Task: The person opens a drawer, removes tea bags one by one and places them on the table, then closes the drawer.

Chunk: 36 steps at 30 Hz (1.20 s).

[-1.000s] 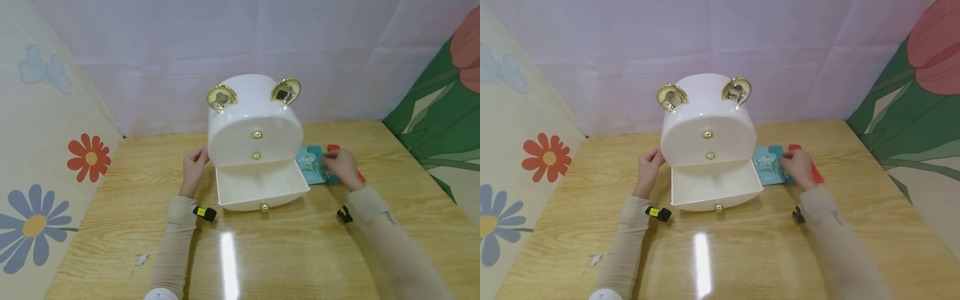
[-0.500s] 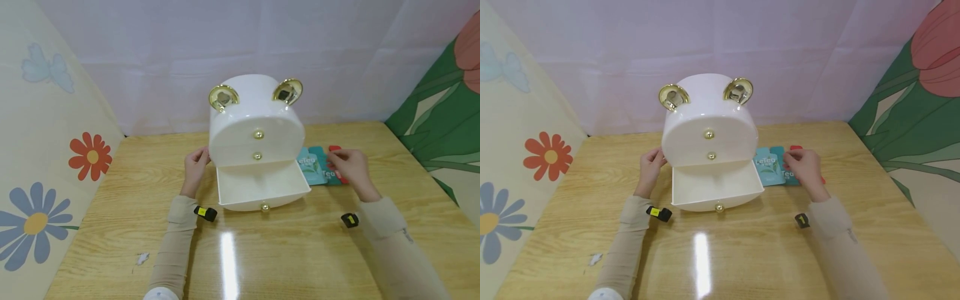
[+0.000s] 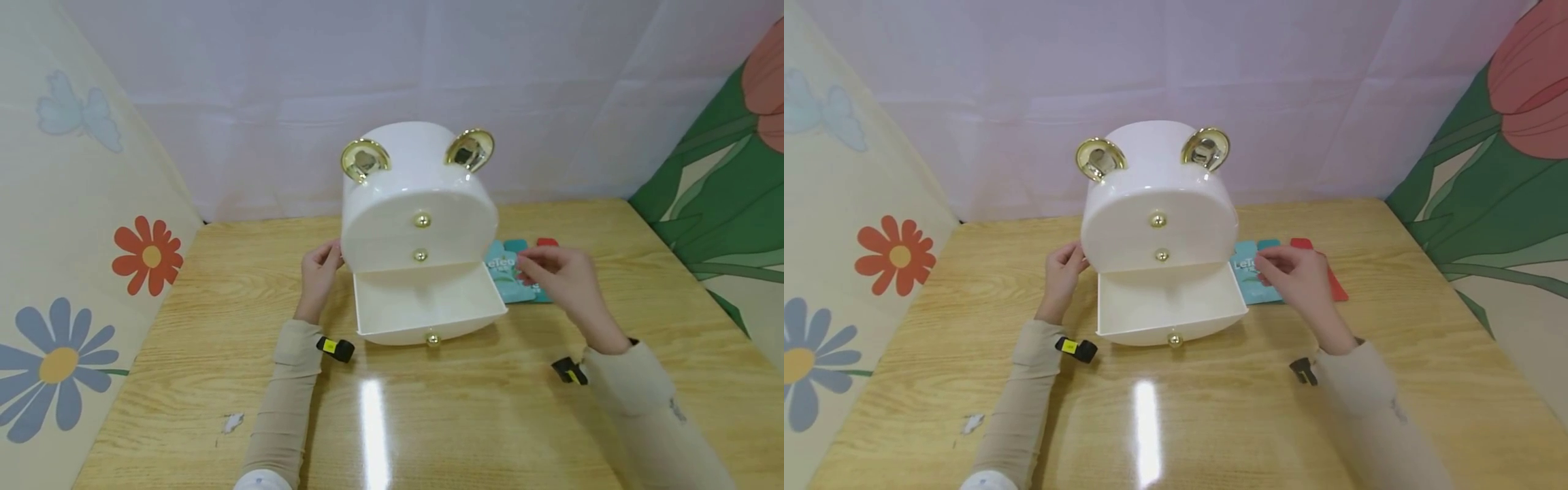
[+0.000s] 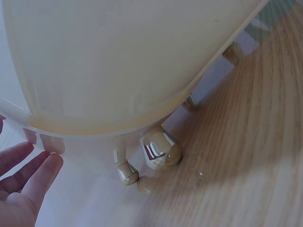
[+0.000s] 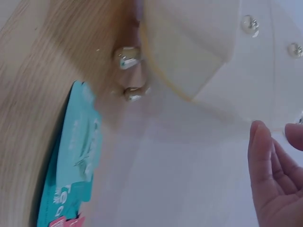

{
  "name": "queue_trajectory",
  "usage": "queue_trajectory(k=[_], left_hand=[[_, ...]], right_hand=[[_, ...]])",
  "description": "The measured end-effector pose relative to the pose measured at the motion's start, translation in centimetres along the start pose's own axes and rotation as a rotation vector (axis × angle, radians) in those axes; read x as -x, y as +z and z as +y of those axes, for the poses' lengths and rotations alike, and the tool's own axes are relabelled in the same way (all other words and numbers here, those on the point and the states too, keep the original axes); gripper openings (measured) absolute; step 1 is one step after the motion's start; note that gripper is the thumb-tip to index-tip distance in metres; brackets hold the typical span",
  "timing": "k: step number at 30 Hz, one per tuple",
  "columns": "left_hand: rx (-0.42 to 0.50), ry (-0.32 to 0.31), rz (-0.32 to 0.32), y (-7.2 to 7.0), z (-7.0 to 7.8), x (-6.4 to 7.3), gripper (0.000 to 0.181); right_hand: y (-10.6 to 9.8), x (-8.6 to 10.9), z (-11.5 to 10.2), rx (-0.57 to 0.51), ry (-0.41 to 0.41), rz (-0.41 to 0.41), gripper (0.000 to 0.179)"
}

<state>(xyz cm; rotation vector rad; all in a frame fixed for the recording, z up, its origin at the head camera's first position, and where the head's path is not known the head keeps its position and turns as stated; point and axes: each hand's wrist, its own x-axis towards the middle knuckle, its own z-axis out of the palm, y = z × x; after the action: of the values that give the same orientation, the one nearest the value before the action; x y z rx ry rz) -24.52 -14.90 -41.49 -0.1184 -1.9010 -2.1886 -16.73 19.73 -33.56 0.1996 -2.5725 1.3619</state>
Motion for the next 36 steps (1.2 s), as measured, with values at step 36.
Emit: queue_trajectory(k=[36], left_hand=[[0.005, 0.02, 0.002, 0.0, 0.1, 0.1, 0.024]], right_hand=[[7.5, 5.1, -4.1, 0.475, -0.54, -0.52, 0.021]])
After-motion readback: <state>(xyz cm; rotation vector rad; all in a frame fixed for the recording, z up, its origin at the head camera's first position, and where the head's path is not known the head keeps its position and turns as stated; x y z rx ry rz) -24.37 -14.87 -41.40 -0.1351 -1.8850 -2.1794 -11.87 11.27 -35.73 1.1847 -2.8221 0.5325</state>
